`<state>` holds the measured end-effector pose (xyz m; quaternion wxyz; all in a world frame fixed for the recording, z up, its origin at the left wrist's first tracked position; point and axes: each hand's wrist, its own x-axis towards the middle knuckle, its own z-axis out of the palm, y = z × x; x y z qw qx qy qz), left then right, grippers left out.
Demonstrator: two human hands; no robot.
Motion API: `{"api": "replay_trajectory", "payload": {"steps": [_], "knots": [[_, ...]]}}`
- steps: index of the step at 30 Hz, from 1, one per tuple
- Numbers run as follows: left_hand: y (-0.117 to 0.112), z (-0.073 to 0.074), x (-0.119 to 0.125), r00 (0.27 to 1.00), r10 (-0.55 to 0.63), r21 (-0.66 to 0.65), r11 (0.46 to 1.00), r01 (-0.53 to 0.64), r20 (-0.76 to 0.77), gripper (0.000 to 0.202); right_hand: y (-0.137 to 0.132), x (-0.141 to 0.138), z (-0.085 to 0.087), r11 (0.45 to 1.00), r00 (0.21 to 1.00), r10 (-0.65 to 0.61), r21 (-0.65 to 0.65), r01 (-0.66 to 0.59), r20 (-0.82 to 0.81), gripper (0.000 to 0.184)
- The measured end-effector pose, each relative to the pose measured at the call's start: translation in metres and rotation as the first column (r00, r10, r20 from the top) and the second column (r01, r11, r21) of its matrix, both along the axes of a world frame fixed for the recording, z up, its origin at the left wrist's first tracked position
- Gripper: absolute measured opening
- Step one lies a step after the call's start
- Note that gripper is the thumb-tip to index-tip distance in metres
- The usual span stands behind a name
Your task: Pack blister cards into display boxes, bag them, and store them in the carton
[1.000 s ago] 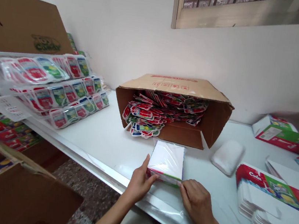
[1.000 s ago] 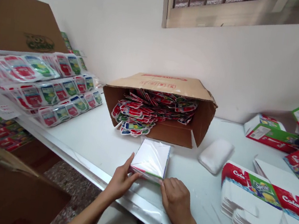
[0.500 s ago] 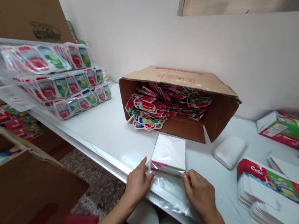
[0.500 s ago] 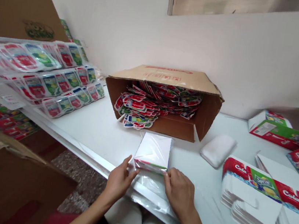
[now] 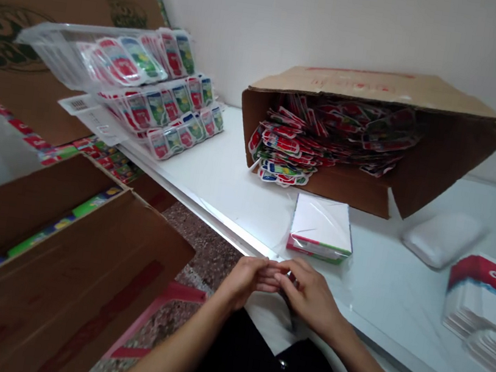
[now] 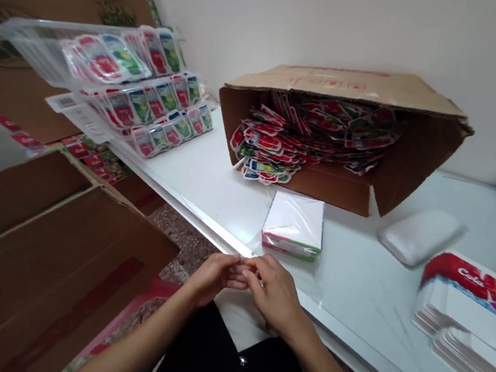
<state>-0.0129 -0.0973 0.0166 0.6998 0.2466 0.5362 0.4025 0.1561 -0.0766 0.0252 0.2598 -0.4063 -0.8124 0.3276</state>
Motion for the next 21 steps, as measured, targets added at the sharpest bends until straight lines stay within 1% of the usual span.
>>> {"api": "replay_trajectory", "payload": {"steps": [1, 4, 6, 8, 11, 13, 15, 17, 18, 20, 21], "knots": [[-0.001, 0.001, 0.0, 0.999, 0.013, 0.0, 1.0, -0.013, 0.036, 0.04, -0.001, -0.005, -0.004, 1.0, 1.0, -0.003, -0.02, 0.003, -0.004, 0.017], [-0.004, 0.001, 0.002, 0.997, 0.047, 0.022, 0.999, -0.049, 0.063, 0.041, -0.002, -0.017, -0.011, 0.998, 0.999, -0.051, -0.044, 0.052, 0.017, 0.015], [-0.006, 0.001, 0.005, 0.994, 0.079, 0.038, 0.996, -0.082, 0.07, 0.042, -0.001, -0.021, -0.011, 0.994, 0.995, -0.086, -0.058, 0.089, 0.049, 0.012], [-0.008, 0.0, 0.008, 0.992, 0.109, 0.053, 0.992, -0.113, 0.069, 0.043, 0.001, -0.024, -0.01, 0.991, 0.994, -0.086, -0.094, 0.093, 0.073, 0.009], [-0.008, 0.002, 0.011, 0.993, 0.111, 0.051, 0.992, -0.113, 0.046, 0.043, 0.006, -0.027, -0.008, 0.993, 0.997, -0.01, -0.116, 0.019, 0.078, 0.01], [-0.006, 0.002, 0.013, 0.994, 0.106, 0.023, 0.994, -0.106, 0.005, 0.04, 0.007, -0.029, -0.008, 0.996, 0.998, 0.037, -0.077, -0.033, 0.05, 0.012], [-0.002, 0.002, 0.013, 0.991, 0.13, -0.002, 0.992, -0.13, -0.04, 0.035, 0.004, -0.027, -0.005, 0.996, 0.997, 0.08, -0.042, -0.08, -0.009, 0.012], [0.003, 0.0, 0.011, 0.984, 0.165, -0.009, 0.986, -0.166, -0.066, 0.031, -0.005, -0.013, 0.004, 0.987, 0.987, 0.145, -0.056, -0.148, -0.066, 0.012], [0.005, -0.001, 0.009, 0.982, 0.174, -0.012, 0.984, -0.176, -0.077, 0.029, -0.013, -0.001, 0.009, 0.975, 0.977, 0.198, -0.085, -0.204, -0.078, 0.012], [0.009, -0.002, 0.005, 0.981, 0.168, -0.016, 0.985, -0.171, -0.093, 0.03, -0.033, 0.037, 0.02, 0.934, 0.95, 0.304, -0.17, -0.313, -0.079, 0.012], [0.01, -0.003, 0.002, 0.983, 0.155, -0.018, 0.987, -0.157, -0.094, 0.031, -0.046, 0.061, 0.024, 0.906, 0.937, 0.344, -0.238, -0.35, -0.067, 0.013]]}}
